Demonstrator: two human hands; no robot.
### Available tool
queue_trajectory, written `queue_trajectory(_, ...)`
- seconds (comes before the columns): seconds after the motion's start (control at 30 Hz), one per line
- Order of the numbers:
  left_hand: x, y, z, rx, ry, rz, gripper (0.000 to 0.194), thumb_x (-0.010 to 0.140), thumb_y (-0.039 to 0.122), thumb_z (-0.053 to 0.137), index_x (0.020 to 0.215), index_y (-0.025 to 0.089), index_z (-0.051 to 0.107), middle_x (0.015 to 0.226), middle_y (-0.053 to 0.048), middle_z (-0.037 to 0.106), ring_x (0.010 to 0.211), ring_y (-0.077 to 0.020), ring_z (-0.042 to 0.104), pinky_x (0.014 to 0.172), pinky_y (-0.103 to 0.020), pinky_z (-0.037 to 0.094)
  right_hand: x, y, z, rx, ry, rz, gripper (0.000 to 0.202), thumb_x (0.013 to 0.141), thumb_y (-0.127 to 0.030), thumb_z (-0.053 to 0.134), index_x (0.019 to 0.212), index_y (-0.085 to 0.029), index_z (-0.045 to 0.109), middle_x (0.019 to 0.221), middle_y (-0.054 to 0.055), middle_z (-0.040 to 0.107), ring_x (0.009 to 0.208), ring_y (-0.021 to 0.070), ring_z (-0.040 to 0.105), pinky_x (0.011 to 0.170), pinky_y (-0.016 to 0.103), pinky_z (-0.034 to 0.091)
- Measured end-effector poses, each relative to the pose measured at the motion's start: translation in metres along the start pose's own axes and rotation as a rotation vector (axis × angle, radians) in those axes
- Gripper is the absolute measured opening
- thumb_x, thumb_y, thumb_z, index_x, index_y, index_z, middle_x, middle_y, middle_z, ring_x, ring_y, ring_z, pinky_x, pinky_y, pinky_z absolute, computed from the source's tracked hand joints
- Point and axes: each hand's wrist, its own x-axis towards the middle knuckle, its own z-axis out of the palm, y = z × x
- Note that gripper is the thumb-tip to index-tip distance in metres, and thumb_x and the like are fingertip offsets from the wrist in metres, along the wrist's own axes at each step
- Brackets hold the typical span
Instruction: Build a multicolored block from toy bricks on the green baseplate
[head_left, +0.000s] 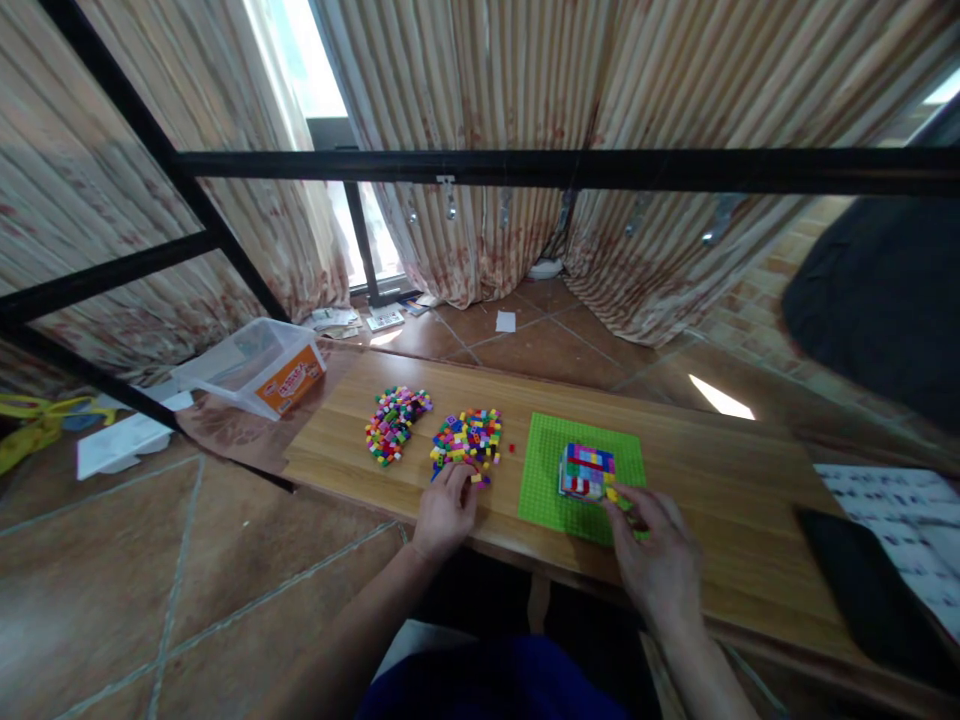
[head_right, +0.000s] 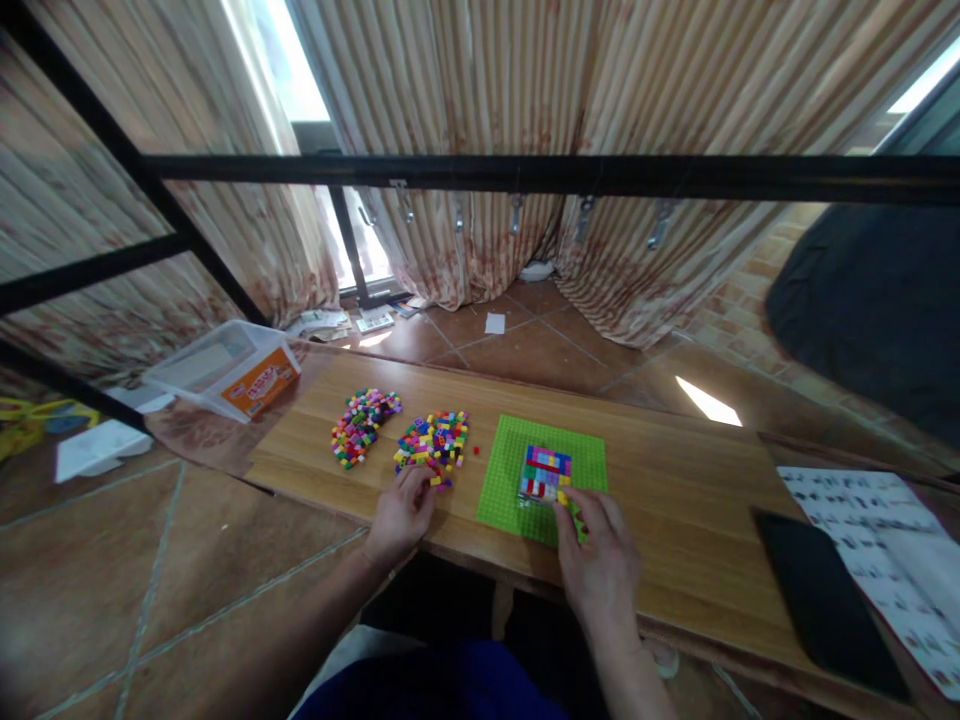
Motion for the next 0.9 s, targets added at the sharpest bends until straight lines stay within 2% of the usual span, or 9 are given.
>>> queue_trajectory(0.1, -0.002, -0.002, 0.002, 0.007, 0.017, 0.024, 0.013, 0.089, 0.016, 0.048, 0.097, 0.019, 0.059, 0.103, -0.008, 0.063, 0.096, -0.0191, 0.062, 0.078, -0.03, 0.053, 0.008, 0.008, 0.002, -0.075, -0.022, -0.09, 0.036, 0.092, -0.046, 0.048, 0.098, -0.018, 0.07, 0.097, 0.009, 0.065, 0.086, 0.0202, 0.062, 0.077, 0.033, 0.051)
queue_trajectory(0.2, -0.003, -0.004, 0.004, 0.019, 0.029, 0.031, 0.015, 0.089, 0.016, 0.048, 0.098, 0.019, 0.06, 0.106, -0.008, 0.063, 0.098, -0.0191, 0.062, 0.082, -0.03, 0.054, 0.01, 0.011, 0.008, -0.14, -0.056, -0.151, 0.035, 0.092, -0.044, 0.047, 0.098, -0.018, 0.07, 0.101, 0.009, 0.065, 0.092, 0.0213, 0.061, 0.081, 0.035, 0.05)
queue_trajectory(0.37, -0.003, -0.004, 0.004, 0.029, 0.052, 0.012, 0.021, 0.088, 0.015, 0.05, 0.106, 0.02, 0.059, 0.111, -0.008, 0.061, 0.102, -0.0199, 0.062, 0.086, -0.033, 0.055, 0.009, 0.011, 0.013, -0.186, -0.073, -0.155, 0.031, 0.092, -0.04, 0.047, 0.097, -0.019, 0.069, 0.102, 0.01, 0.064, 0.093, 0.0228, 0.059, 0.082, 0.038, 0.05)
queue_trajectory(0.47, -0.004, 0.003, 0.002, 0.03, 0.086, 0.003, 0.028, 0.087, 0.015, 0.05, 0.114, 0.02, 0.057, 0.116, -0.009, 0.06, 0.106, -0.021, 0.061, 0.089, -0.034, 0.055, 0.009, 0.012, 0.015, -0.172, -0.073, -0.129, 0.029, 0.09, -0.039, 0.049, 0.098, -0.02, 0.069, 0.102, 0.01, 0.063, 0.095, 0.0232, 0.058, 0.083, 0.038, 0.049)
queue_trajectory(0.57, -0.004, 0.02, 0.002, 0.034, 0.079, 0.031, 0.029, 0.087, 0.014, 0.05, 0.114, 0.021, 0.057, 0.116, -0.009, 0.06, 0.109, -0.0214, 0.06, 0.093, -0.037, 0.053, 0.008, 0.014, 0.016, -0.15, -0.064, -0.094, 0.028, 0.089, -0.039, 0.051, 0.103, -0.021, 0.068, 0.104, 0.01, 0.063, 0.097, 0.0228, 0.059, 0.084, 0.038, 0.049)
queue_trajectory(0.67, -0.001, 0.045, 0.005, -0.003, 0.013, 0.112, 0.029, 0.087, 0.014, 0.05, 0.114, 0.023, 0.057, 0.115, -0.009, 0.06, 0.11, -0.0211, 0.059, 0.096, -0.037, 0.052, 0.006, 0.015, 0.017, -0.124, -0.067, -0.075, 0.03, 0.089, -0.039, 0.053, 0.107, -0.02, 0.067, 0.105, 0.01, 0.063, 0.098, 0.0227, 0.059, 0.086, 0.038, 0.049)
queue_trajectory(0.8, 0.009, 0.08, 0.018, -0.054, -0.117, 0.193, 0.028, 0.088, 0.018, 0.051, 0.115, 0.02, 0.058, 0.114, -0.009, 0.059, 0.106, -0.0209, 0.059, 0.092, -0.036, 0.053, 0.004, 0.014, 0.015, -0.102, -0.065, -0.05, 0.034, 0.089, -0.043, 0.053, 0.107, -0.018, 0.068, 0.105, 0.011, 0.063, 0.097, 0.0232, 0.06, 0.086, 0.038, 0.049)
queue_trajectory(0.9, 0.015, 0.098, 0.031, -0.028, -0.194, 0.23, 0.031, 0.088, 0.02, 0.05, 0.119, 0.019, 0.056, 0.114, -0.01, 0.058, 0.103, -0.0225, 0.058, 0.09, -0.038, 0.054, 0.001, 0.013, 0.012, -0.059, -0.044, 0.0, 0.037, 0.087, -0.047, 0.054, 0.103, -0.018, 0.068, 0.104, 0.011, 0.064, 0.094, 0.0238, 0.061, 0.082, 0.038, 0.05)
